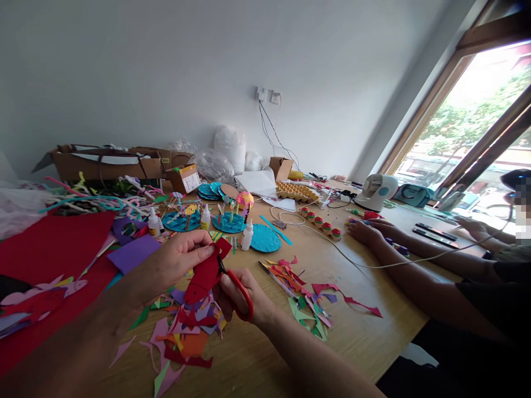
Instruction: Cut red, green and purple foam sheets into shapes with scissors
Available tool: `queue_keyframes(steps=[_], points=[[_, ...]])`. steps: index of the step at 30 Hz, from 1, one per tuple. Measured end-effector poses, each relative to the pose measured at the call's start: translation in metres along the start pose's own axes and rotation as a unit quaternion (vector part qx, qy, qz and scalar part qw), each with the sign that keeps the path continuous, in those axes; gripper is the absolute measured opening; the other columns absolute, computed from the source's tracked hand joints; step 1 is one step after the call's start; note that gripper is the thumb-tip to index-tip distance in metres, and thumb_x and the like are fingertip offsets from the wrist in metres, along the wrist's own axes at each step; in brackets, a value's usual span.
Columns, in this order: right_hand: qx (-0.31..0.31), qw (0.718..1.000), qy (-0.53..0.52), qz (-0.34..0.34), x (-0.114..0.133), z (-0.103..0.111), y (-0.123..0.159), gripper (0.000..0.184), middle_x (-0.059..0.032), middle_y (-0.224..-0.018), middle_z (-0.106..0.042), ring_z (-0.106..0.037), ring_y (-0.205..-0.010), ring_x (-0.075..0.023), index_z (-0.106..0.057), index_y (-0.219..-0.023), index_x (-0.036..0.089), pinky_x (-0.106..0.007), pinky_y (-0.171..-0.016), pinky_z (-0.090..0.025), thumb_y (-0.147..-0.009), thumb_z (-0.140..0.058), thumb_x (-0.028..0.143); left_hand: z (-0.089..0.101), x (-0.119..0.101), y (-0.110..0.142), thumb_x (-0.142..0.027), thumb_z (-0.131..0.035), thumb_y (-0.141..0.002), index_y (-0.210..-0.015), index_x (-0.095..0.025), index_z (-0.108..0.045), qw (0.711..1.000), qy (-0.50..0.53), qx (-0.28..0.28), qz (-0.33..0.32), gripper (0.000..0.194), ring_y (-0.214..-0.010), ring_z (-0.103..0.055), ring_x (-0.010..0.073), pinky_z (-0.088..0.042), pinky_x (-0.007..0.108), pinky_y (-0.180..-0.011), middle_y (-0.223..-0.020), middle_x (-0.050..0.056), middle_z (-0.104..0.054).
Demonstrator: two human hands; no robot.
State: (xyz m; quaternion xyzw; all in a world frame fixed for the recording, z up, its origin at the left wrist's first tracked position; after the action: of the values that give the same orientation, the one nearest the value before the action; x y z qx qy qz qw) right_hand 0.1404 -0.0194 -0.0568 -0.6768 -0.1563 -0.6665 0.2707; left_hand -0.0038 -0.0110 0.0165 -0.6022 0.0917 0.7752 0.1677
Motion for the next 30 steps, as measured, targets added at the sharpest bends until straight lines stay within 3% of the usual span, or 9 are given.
queue_keyframes(steps=[13, 30], points=[[-0.007, 1.0, -0.002, 0.007, -0.0014, 0.0004, -0.0004, 0.06, 0.0021, -0.041, -0.045, -0.04, -0.035, -0.0056, -0.048, -0.052, 0.015, -0.017, -0.036, -0.028, -0.075, -0.042, 0.069, -0.0017, 0.0056, -0.0023, -0.043, -0.049, -0.079, -0.066, -0.02, -0.049, 0.999, -0.02, 0.006, -0.041, 0.027, -0.051, -0.044, 0.0102, -0.036, 0.02, -0.047, -0.057, -0.005, -0.051], [-0.008, 1.0, -0.003, 0.011, -0.0029, 0.0007, -0.0001, 0.059, 0.0023, -0.04, -0.045, -0.037, -0.034, -0.0046, -0.048, -0.052, 0.014, -0.016, -0.035, -0.026, -0.077, -0.042, 0.068, -0.0048, 0.0049, -0.0022, -0.043, -0.049, -0.077, -0.065, -0.019, -0.049, 0.999, -0.033, 0.001, -0.038, 0.027, -0.053, -0.042, 0.0105, -0.034, 0.02, -0.047, -0.057, -0.006, -0.047]])
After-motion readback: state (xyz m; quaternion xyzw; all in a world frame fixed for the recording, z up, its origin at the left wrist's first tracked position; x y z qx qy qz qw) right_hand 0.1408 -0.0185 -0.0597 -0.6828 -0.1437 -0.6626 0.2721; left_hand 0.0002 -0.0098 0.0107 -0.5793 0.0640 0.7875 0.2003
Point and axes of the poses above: each hand's wrist, its own y-axis away from the middle knuckle, its own z-axis out of the back of the hand, x = y × z, the point moved 2 cm from there along -y, towards the middle knuckle
